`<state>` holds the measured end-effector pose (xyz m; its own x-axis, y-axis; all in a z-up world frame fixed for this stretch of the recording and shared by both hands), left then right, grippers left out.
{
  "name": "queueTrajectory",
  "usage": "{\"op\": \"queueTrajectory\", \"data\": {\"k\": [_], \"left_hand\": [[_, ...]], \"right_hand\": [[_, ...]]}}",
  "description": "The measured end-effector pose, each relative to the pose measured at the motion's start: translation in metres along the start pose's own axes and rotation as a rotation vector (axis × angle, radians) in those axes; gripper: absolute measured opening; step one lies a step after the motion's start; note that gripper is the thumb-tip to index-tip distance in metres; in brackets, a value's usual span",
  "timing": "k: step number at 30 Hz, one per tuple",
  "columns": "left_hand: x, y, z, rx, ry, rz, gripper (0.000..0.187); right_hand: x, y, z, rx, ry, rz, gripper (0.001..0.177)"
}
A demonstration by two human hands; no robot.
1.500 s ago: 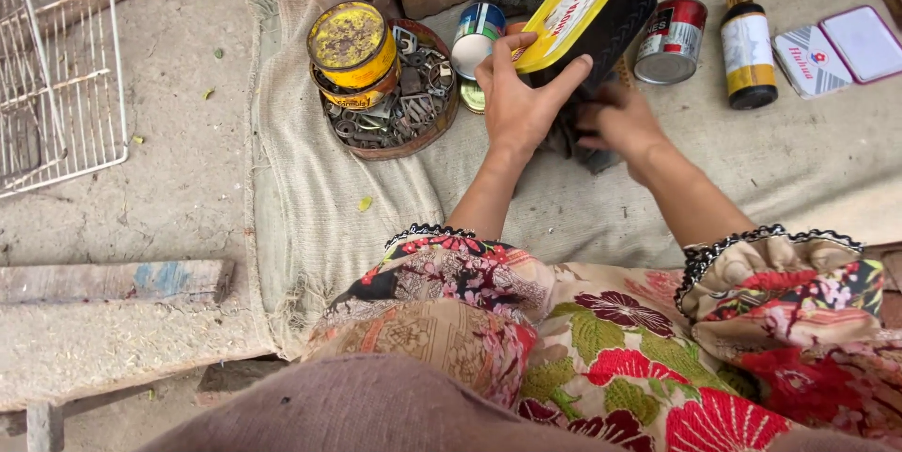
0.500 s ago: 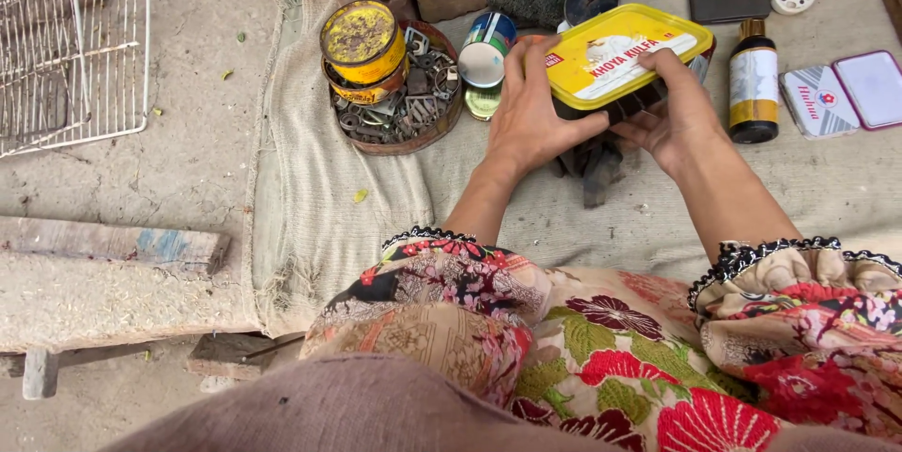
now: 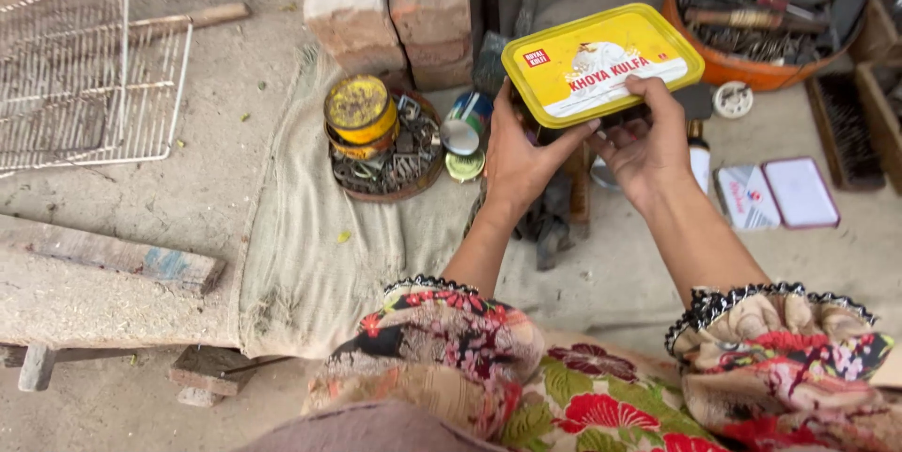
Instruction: Organize various small items, containers, and tools in an outdoor storage or workshop area.
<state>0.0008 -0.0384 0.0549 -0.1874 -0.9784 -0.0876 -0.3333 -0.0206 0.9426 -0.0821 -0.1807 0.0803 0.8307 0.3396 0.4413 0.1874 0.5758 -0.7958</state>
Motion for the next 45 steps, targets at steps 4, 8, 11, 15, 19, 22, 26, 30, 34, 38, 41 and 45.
{"op": "queueTrajectory", "data": {"k": [4,8,11,15,19,22,26,30,34,38,41,45], "left_hand": [[0.004,0.049,-0.025,-0.062,0.018,0.023,0.125],[0.024,0.061,-0.061,-0.102,0.043,0.186,0.119],[0.038,0.069,-0.089,-0.077,0.096,0.238,0.112],[0.058,0.061,-0.123,-0.032,0.163,0.237,0.1],[0.074,0.07,-0.15,-0.034,0.152,0.283,0.094],[0.082,0.077,-0.165,-0.112,0.153,0.285,0.09],[0.093,0.072,-0.183,-0.146,0.182,0.304,0.083],[0.1,0.065,-0.197,-0.141,0.2,0.401,0.075],[0.106,0.057,-0.209,-0.156,0.201,0.437,0.07],[0.117,0.058,-0.226,-0.153,0.215,0.491,0.067],[0.125,0.062,-0.236,-0.15,0.239,0.445,0.069],[0.141,0.057,-0.242,-0.136,0.238,0.39,0.067]], "right_hand": [[0.025,-0.032,-0.001,-0.014,-0.059,-0.077,0.054],[0.058,-0.067,-0.015,-0.061,-0.113,-0.12,0.056],[0.083,-0.091,-0.025,-0.091,-0.153,-0.104,0.06],[0.101,-0.104,-0.045,-0.108,-0.182,-0.115,0.066],[0.109,-0.116,-0.063,-0.122,-0.192,-0.15,0.069],[0.117,-0.126,-0.08,-0.133,-0.227,-0.146,0.075],[0.129,-0.131,-0.098,-0.194,-0.24,-0.11,0.082],[0.143,-0.133,-0.104,-0.272,-0.217,-0.062,0.083],[0.161,-0.146,-0.102,-0.413,-0.18,0.052,0.082],[0.176,-0.159,-0.11,-0.5,-0.167,0.089,0.082],[0.176,-0.161,-0.124,-0.463,-0.181,0.052,0.082],[0.168,-0.161,-0.139,-0.427,-0.165,0.029,0.082]]}}
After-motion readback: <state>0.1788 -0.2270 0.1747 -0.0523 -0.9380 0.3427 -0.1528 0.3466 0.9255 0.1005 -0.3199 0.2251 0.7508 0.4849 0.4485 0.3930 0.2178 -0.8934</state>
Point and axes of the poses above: each hand's wrist, its own z-axis away from the middle knuckle, its own x-axis out of the palm, y = z × x, the point moved 1 cm from there along -z, towards the middle knuckle, and after that the axes turned 12 degrees about y, right-handed, at the moved point
